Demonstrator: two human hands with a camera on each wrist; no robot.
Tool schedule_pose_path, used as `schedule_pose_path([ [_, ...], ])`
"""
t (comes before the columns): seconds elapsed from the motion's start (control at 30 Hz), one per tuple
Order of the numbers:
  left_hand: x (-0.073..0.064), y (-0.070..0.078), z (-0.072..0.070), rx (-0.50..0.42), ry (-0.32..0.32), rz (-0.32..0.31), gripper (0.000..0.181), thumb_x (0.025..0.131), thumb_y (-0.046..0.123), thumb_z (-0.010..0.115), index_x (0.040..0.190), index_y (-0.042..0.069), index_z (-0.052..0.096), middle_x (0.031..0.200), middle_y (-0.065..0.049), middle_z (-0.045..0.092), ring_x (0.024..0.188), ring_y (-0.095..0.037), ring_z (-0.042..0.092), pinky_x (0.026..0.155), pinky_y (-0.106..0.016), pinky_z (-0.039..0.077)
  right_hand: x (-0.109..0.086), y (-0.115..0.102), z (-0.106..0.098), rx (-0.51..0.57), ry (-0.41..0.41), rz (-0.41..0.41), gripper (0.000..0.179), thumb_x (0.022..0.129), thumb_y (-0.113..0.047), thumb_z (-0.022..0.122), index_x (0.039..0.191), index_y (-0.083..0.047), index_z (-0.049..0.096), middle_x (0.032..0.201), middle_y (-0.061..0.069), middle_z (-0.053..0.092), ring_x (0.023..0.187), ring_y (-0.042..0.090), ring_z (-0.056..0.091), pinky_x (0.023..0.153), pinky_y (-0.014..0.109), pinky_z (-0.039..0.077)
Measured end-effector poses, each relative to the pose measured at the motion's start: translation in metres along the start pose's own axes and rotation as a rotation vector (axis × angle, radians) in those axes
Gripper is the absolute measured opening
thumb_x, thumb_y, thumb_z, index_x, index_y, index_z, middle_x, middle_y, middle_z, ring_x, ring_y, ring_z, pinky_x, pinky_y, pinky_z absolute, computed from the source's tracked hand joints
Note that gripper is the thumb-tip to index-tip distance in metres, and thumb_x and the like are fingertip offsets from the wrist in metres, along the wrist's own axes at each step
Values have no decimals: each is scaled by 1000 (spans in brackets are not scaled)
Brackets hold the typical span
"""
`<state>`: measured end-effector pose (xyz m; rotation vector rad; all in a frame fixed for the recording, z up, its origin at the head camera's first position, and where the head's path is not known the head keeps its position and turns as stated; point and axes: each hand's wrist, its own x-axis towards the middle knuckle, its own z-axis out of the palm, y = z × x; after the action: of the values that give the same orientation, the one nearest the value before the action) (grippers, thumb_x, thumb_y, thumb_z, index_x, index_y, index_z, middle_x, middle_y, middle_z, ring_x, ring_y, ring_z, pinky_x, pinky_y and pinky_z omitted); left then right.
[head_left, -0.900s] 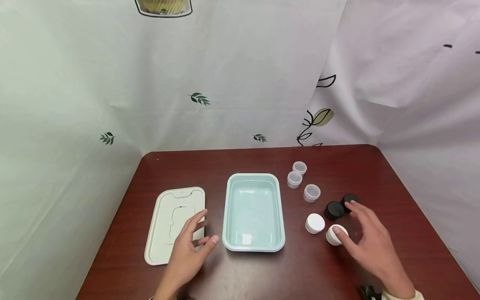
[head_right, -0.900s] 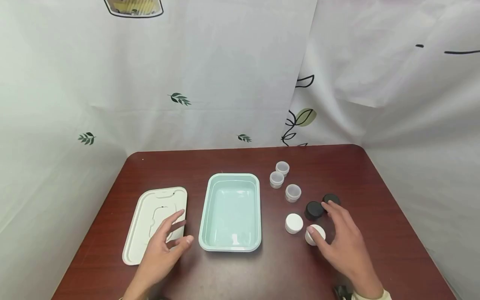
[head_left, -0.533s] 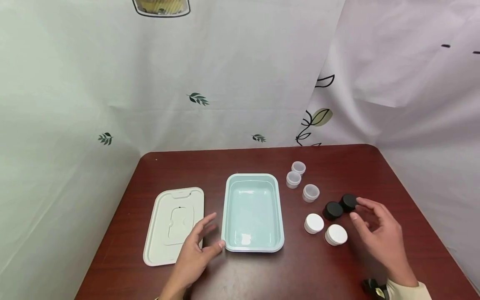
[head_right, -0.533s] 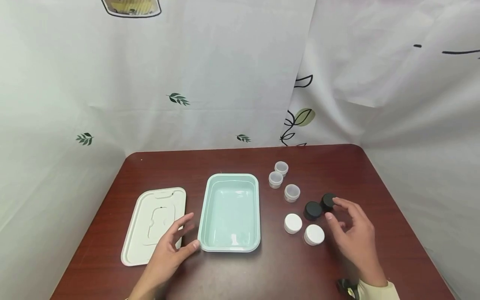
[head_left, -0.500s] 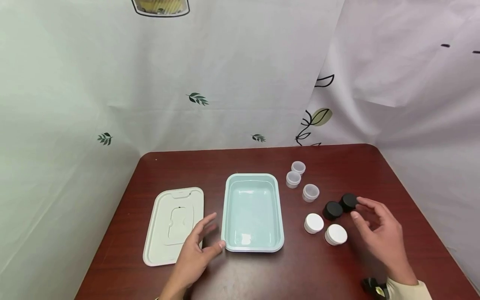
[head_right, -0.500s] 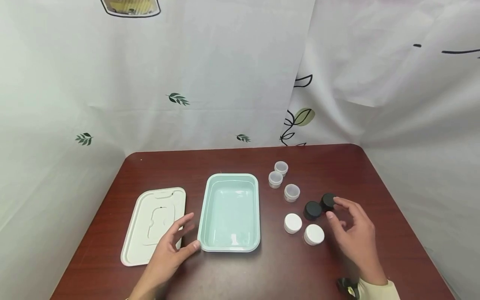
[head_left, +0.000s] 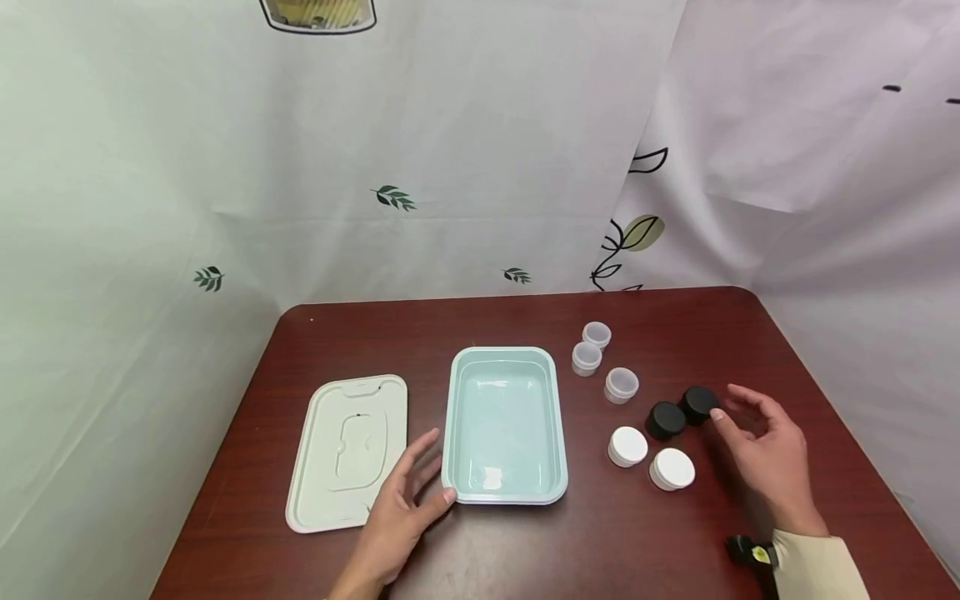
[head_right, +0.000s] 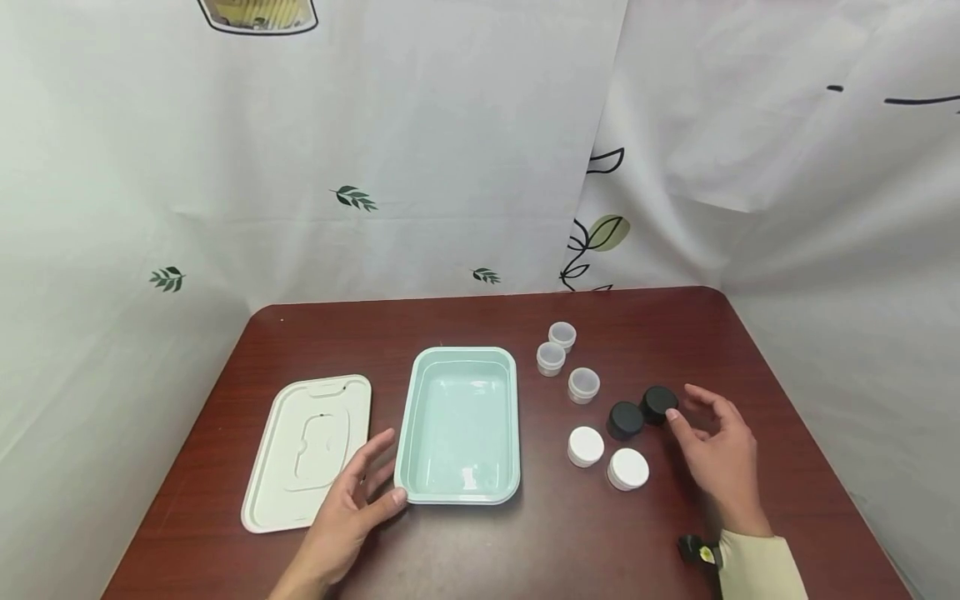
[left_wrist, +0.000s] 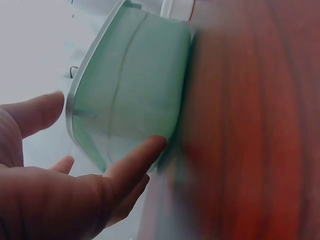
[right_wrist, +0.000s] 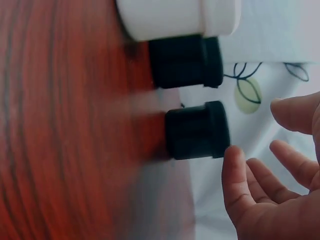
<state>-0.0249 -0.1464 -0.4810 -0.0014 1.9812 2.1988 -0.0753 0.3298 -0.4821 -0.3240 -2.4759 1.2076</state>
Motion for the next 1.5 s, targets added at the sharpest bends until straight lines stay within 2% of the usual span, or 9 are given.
schedule_pose_path([
  [0.1,-1,-3,2,-63,-27,-19,80,93,-3,74,163,13,37,171,-16,30,155,-42,32,102,-28,54,2,7,2,-2,-33,26,53,99,-25,76,147,-8,60,124,-3,67,103,-18,55,76,3,45],
  [0.3,-3,-5,3,-146,-94,-78,78,99,2,68,166,13,30,176,-12,16,145,-8,49,103,-32,55,7,14,9,71,-81,116,60,99,-30,76,151,-9,56,127,-24,60,108,-15,54,83,1,42],
  [0.4,-4,-5,4,-194,-138,-82,78,102,2,63,168,11,23,176,-15,9,138,-2,54,103,-34,55,9,16,10,103,-93,127,61,99,-30,77,152,-8,56,129,-26,61,109,-16,54,84,1,42],
  [0.57,-5,-9,6,-257,-180,-66,76,105,1,58,168,11,17,175,-21,7,139,-5,55,105,-38,55,11,19,11,128,-140,114,62,99,-29,76,154,-9,54,129,-30,58,108,-18,53,83,2,43],
  [0.7,-3,-12,8,-295,-191,-70,76,105,0,55,168,12,14,176,-20,6,142,-7,52,107,-41,54,13,19,12,204,-185,115,62,99,-22,76,154,-7,52,119,-29,61,100,-15,61,79,10,55],
  [0.83,-2,-14,9,-314,-184,-83,76,105,-1,54,168,13,14,175,-21,9,142,-9,53,107,-43,53,15,20,13,276,-223,136,63,99,-18,76,155,-5,50,111,-25,63,94,-10,66,75,18,60],
  [1.2,0,-10,9,-303,-204,-37,74,106,0,53,167,11,14,171,-27,14,144,-20,51,107,-44,53,20,21,15,197,-222,66,61,103,-21,70,157,-2,47,110,-29,61,91,-11,68,75,16,60],
  [1.4,-1,-8,10,-306,-194,-52,74,105,0,54,167,12,15,173,-26,11,146,-20,50,107,-42,53,24,20,11,215,-204,102,61,104,-18,69,157,1,46,106,-30,61,85,-8,71,74,17,60],
  [1.5,-3,-7,10,-302,-176,-66,74,104,0,55,166,12,16,174,-24,11,146,-21,49,107,-43,53,26,17,6,168,-203,114,62,104,-23,68,157,-1,46,104,-27,60,82,-6,72,73,16,59],
])
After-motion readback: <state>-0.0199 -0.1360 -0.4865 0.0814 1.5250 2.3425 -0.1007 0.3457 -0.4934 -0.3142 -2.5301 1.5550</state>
